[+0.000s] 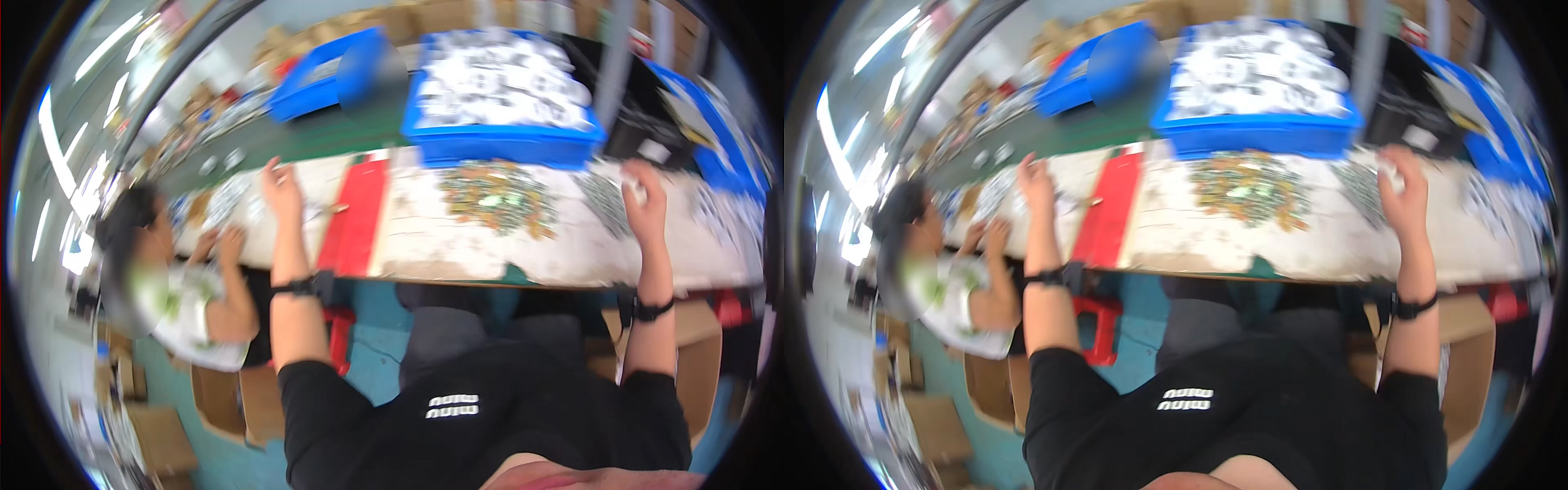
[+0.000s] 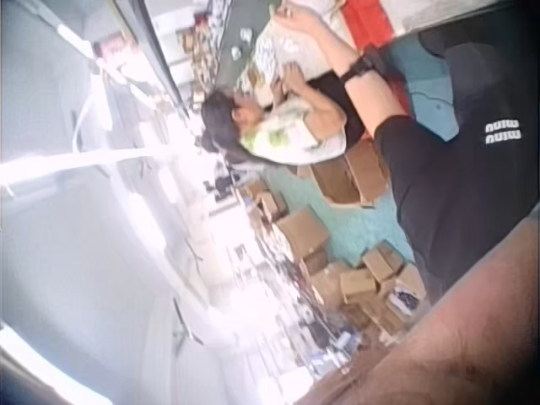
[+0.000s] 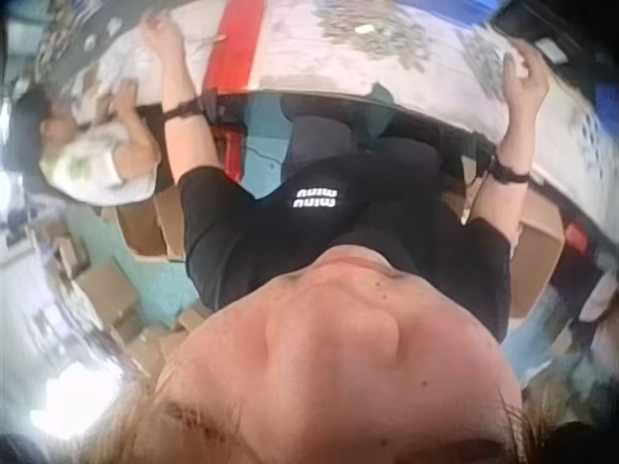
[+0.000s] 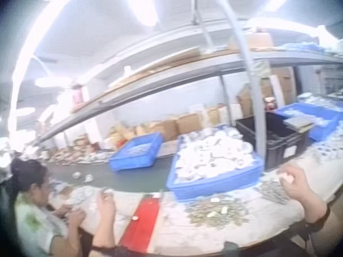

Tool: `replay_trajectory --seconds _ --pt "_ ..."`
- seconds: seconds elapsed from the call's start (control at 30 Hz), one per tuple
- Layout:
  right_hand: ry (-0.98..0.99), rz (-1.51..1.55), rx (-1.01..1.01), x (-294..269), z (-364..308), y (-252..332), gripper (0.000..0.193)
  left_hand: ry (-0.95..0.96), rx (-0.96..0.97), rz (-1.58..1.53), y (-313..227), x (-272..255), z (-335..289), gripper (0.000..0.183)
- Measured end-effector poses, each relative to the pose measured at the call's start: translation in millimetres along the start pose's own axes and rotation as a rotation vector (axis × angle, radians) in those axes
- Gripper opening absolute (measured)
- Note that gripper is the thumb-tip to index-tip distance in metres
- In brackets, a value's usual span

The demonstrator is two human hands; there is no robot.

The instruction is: Assembling electronic components by inserting circuit boards into white plastic housings.

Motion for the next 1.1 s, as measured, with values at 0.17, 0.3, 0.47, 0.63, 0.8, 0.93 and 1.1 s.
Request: replay_trajectory --seconds 0.17,0.3,0.47,0.63,0.8,0.93,1.1 --pt "0.239 -0.919 0.632 -66 13 -140 0.051 0.241 0.16 -0.353 -176 14 -72 0.032" --pt "0.484 -1.001 0.572 -67 -37 -260 0.064 0.237 0.531 -0.189 -282 116 -103 0.03" --pt "0.143 -0.881 0.577 -84 -10 -222 0.065 0.195 0.794 0.08 -329 197 -120 0.057" --pt "0.265 -0.955 0.665 -102 -24 -279 0.071 0.271 0.791 0.305 -324 231 -129 0.07" --pt "-0.164 -0.669 0.386 -89 6 -211 0.062 0.364 0.159 -0.735 -293 195 -153 0.049" --pt "-0.154 -0.033 -0.012 -34 60 -29 0.052 1.127 -0.465 -1.057 -277 231 -237 0.05" --pt "0.291 0.483 -0.4 59 57 164 0.046 1.071 -0.765 -0.931 -236 249 -279 0.06"
Point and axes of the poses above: each hand's wrist, its own z-axis towards the middle knuckle, its own x-axis out of the palm, y = z × x, the point moved 10 cm from there along z, towards the middle knuckle, and after that the axes turned 6 degrees about -y, right-handed, at the moved point
